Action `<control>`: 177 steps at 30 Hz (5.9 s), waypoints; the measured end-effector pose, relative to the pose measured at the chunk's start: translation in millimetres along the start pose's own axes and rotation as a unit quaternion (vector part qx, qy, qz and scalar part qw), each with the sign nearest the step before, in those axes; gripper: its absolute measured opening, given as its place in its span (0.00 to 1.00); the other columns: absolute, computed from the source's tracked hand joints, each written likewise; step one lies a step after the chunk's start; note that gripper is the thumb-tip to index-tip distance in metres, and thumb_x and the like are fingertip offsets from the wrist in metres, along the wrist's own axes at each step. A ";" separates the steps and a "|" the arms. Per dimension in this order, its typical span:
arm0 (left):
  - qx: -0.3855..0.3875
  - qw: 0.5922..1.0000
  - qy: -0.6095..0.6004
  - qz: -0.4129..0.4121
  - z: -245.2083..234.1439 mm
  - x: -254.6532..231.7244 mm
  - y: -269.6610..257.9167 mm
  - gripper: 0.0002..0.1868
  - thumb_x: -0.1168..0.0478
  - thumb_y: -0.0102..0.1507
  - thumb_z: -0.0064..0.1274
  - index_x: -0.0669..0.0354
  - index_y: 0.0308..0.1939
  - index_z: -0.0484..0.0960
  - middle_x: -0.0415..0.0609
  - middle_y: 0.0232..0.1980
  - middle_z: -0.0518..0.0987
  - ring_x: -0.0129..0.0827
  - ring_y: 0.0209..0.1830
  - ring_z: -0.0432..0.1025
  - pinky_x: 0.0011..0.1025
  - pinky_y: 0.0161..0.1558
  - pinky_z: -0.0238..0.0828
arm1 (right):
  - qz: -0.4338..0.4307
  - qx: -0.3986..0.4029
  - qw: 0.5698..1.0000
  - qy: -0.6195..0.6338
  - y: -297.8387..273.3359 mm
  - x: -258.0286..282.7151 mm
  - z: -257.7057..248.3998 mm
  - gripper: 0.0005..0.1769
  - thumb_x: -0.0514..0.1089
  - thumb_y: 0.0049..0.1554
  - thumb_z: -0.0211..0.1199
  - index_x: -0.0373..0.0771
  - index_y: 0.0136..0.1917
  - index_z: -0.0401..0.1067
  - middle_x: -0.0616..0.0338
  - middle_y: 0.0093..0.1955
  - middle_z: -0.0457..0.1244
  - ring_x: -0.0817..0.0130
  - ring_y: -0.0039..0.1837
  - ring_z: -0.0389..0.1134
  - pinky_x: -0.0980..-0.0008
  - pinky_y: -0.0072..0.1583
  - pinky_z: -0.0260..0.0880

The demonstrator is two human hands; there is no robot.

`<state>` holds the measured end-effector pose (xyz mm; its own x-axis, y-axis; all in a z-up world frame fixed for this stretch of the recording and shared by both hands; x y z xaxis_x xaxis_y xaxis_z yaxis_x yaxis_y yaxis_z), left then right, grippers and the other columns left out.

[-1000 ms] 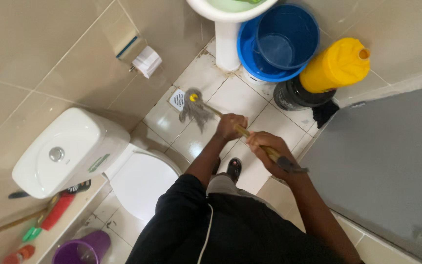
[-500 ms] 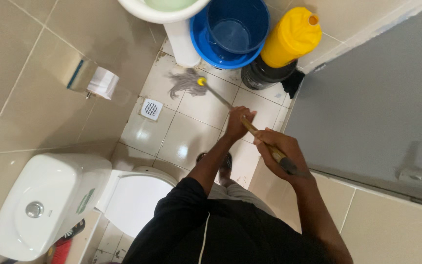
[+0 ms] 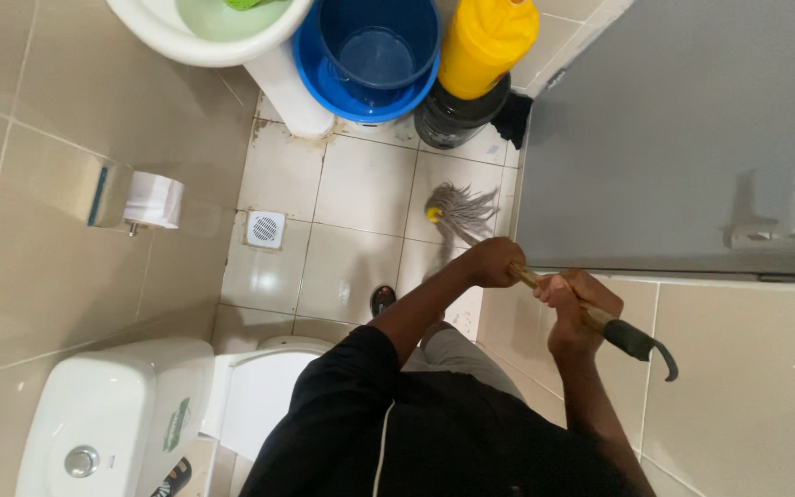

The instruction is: The person mops the tiled bathroom floor using a string mop, moving around the toilet and sink. They repeatedly dip the mop into a purple bucket and continue mopping different sections of the floor.

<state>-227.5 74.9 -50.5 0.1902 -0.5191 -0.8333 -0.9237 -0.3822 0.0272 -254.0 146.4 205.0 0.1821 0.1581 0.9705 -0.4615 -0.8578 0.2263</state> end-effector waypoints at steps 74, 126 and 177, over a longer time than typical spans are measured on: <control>0.718 0.695 -0.018 -0.027 90.2 -29.3 -306.0 0.03 0.72 0.52 0.52 0.62 0.25 0.77 0.50 0.25 0.78 0.36 0.27 0.72 0.37 0.30 0.68 | 0.004 -0.639 0.767 0.057 -300.4 60.8 108.1 0.15 0.39 0.52 0.49 0.44 0.28 0.48 0.67 0.25 0.44 0.72 0.28 0.43 0.68 0.37 0.49; 0.753 0.460 -0.132 0.452 101.0 -100.6 -357.1 0.13 0.64 0.52 0.56 0.60 0.18 0.68 0.54 0.23 0.73 0.50 0.24 0.71 0.43 0.30 0.68 | 0.155 -0.541 0.826 -0.041 -345.5 91.7 192.0 0.15 0.39 0.49 0.58 0.40 0.25 0.55 0.60 0.26 0.53 0.66 0.33 0.54 0.64 0.43 0.60; 0.815 0.065 -0.072 0.571 193.6 -291.2 -618.8 0.13 0.50 0.65 0.57 0.54 0.43 0.80 0.50 0.34 0.84 0.47 0.36 0.78 0.44 0.39 0.71 | 0.146 -0.960 -0.139 -0.194 -536.1 234.3 296.5 0.16 0.49 0.69 0.56 0.37 0.43 0.69 0.59 0.38 0.68 0.67 0.47 0.74 0.65 0.54 0.78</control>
<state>224.3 610.5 68.4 -0.2098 0.5595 -0.8018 0.8616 0.4934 0.1189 293.5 498.3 286.4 -0.2825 0.0184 0.9591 0.6663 0.7230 0.1824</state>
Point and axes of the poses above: each hand's wrist, its own y-axis towards the middle knuckle, its own z-axis out of the palm, x = y × z, the point moved 10 cm from there along y, towards the middle knuckle
